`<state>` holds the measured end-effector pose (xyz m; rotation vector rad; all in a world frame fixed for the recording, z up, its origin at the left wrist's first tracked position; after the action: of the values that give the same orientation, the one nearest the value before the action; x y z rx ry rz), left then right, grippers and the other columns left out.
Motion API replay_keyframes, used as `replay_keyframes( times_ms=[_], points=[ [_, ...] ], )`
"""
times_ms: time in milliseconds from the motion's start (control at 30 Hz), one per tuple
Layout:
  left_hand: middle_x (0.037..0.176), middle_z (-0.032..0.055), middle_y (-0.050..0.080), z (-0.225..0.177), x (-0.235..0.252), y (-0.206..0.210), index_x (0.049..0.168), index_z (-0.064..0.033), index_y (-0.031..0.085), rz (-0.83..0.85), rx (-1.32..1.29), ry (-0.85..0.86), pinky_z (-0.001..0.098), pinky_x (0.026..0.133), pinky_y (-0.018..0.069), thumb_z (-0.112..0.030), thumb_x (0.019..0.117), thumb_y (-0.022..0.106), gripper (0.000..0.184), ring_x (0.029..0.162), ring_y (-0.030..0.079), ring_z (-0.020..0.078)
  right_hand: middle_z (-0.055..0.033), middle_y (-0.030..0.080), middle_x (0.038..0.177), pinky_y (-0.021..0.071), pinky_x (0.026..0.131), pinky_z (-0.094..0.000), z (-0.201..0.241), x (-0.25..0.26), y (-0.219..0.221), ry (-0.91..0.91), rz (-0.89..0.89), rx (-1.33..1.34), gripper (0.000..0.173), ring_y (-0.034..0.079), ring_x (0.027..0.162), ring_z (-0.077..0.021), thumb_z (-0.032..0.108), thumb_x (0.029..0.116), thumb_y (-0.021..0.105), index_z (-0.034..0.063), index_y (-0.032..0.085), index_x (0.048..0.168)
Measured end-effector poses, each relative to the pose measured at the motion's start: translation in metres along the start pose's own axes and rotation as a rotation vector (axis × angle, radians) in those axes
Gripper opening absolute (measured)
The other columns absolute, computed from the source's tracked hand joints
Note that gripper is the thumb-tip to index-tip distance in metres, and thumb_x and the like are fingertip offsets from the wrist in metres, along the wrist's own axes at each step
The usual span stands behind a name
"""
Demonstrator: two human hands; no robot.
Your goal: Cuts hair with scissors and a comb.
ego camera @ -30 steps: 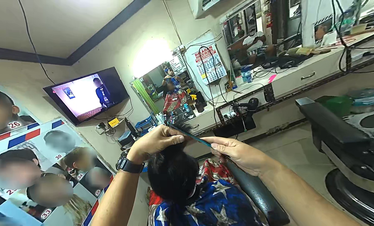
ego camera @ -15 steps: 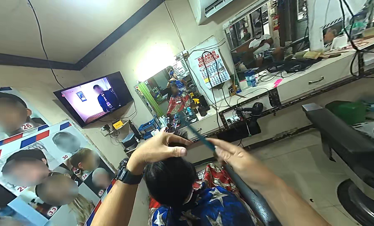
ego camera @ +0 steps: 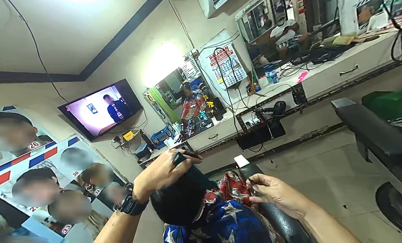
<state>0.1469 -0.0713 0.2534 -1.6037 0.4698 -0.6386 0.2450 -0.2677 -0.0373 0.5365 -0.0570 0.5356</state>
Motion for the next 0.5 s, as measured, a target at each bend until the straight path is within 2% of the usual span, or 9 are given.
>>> replay_keyframes(
  times_ms=[100,167,267,333,400,500],
  points=[
    [0.121,-0.0032,0.074,-0.003,0.003,0.001,0.121,-0.0160,0.075,0.014,0.043,0.009,0.0294,0.102,0.0511,-0.035,0.1073,0.034,0.047,0.115,0.065,0.0040,-0.0058,0.071,0.100,0.0580,0.083,-0.0308,0.010,0.008,0.000,-0.074,0.145,-0.374,0.017,0.070,0.090,-0.0139,0.014,0.1004,0.059,0.0059,0.064,0.115],
    [0.122,-0.0028,0.073,-0.004,0.005,0.001,0.121,-0.0155,0.075,0.018,0.043,0.008,0.0292,0.102,0.0507,-0.033,0.1071,0.034,0.046,0.115,0.065,0.0042,-0.0046,0.072,0.099,0.0579,0.086,-0.0313,0.028,0.012,0.006,-0.081,0.224,-0.513,0.022,0.070,0.089,-0.0128,0.017,0.1044,0.053,0.0067,0.064,0.120],
    [0.122,-0.0039,0.073,-0.006,0.006,0.001,0.122,-0.0168,0.075,0.020,0.054,-0.005,0.0282,0.100,0.0512,-0.033,0.1072,0.034,0.046,0.114,0.065,0.0027,-0.0053,0.070,0.114,0.0548,0.095,-0.0319,0.058,0.013,0.019,-0.067,0.442,-0.586,0.037,0.068,0.104,-0.0126,0.014,0.1024,0.049,0.0093,0.057,0.138],
    [0.123,-0.0041,0.073,-0.006,0.006,0.001,0.122,-0.0162,0.075,0.019,0.044,-0.001,0.0279,0.100,0.0515,-0.032,0.1072,0.035,0.045,0.114,0.065,0.0024,-0.0054,0.069,0.109,0.0562,0.087,-0.0306,0.079,0.014,0.031,-0.069,0.547,-0.653,0.040,0.068,0.096,-0.0114,0.012,0.0976,0.058,0.0090,0.056,0.137],
    [0.123,-0.0041,0.073,-0.007,0.007,0.001,0.122,-0.0154,0.074,0.024,0.031,0.002,0.0288,0.101,0.0515,-0.032,0.1072,0.035,0.045,0.115,0.065,0.0028,-0.0026,0.065,0.097,0.0529,0.076,-0.0296,0.096,0.019,0.042,-0.109,0.612,-0.763,0.040,0.062,0.083,-0.0095,0.019,0.0914,0.069,0.0098,0.059,0.129],
    [0.123,-0.0042,0.073,-0.008,0.008,0.002,0.121,-0.0148,0.075,0.029,0.031,-0.009,0.0301,0.102,0.0512,-0.034,0.1073,0.036,0.045,0.116,0.064,0.0035,-0.0003,0.062,0.093,0.0508,0.074,-0.0296,0.118,0.025,0.058,-0.152,0.691,-0.897,0.041,0.059,0.081,-0.0084,0.026,0.0884,0.074,0.0105,0.061,0.124]
  ],
)
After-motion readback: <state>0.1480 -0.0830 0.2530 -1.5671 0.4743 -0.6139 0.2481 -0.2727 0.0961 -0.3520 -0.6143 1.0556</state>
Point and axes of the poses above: each hand's wrist, its own x-axis towards the middle knuckle, its own y-axis out of the palm, z = x × y, the point moved 5 cm from there along x, towards the middle knuckle
